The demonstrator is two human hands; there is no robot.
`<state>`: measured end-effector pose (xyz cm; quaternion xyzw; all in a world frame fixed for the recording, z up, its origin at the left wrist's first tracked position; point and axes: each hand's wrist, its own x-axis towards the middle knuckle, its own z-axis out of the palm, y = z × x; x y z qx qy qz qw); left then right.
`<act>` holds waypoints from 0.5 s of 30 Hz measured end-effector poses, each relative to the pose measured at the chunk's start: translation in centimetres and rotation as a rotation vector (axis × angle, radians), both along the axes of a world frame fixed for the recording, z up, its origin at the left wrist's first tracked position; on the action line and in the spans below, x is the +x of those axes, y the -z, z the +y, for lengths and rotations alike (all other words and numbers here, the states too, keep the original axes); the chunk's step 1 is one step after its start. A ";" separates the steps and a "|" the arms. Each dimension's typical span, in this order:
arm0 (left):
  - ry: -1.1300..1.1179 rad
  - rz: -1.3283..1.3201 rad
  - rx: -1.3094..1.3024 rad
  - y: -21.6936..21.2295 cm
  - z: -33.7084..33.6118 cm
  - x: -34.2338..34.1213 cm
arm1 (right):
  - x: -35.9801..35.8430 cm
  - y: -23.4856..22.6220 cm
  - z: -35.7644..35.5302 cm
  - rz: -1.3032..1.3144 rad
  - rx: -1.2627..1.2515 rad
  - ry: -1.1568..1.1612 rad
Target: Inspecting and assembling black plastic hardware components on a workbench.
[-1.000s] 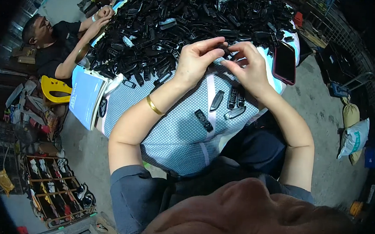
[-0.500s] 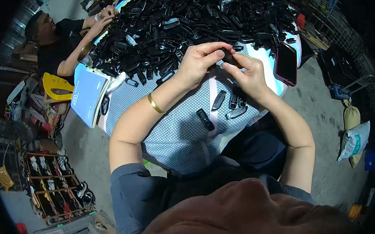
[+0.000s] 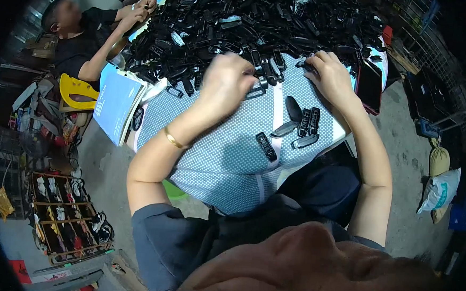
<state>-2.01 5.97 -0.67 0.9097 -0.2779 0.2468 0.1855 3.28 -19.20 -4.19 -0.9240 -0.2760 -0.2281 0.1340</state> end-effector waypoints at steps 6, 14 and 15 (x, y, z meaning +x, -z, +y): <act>-0.269 0.097 0.198 0.6 3.7 2.1 | 0.8 0.5 0.3 0.040 -0.002 -0.011; -0.135 -0.239 0.090 0.1 2.1 1.8 | -1.4 -1.7 0.7 0.329 0.398 -0.084; -0.148 -0.314 0.140 -0.4 1.8 1.7 | -1.0 -1.5 0.5 0.459 0.500 -0.165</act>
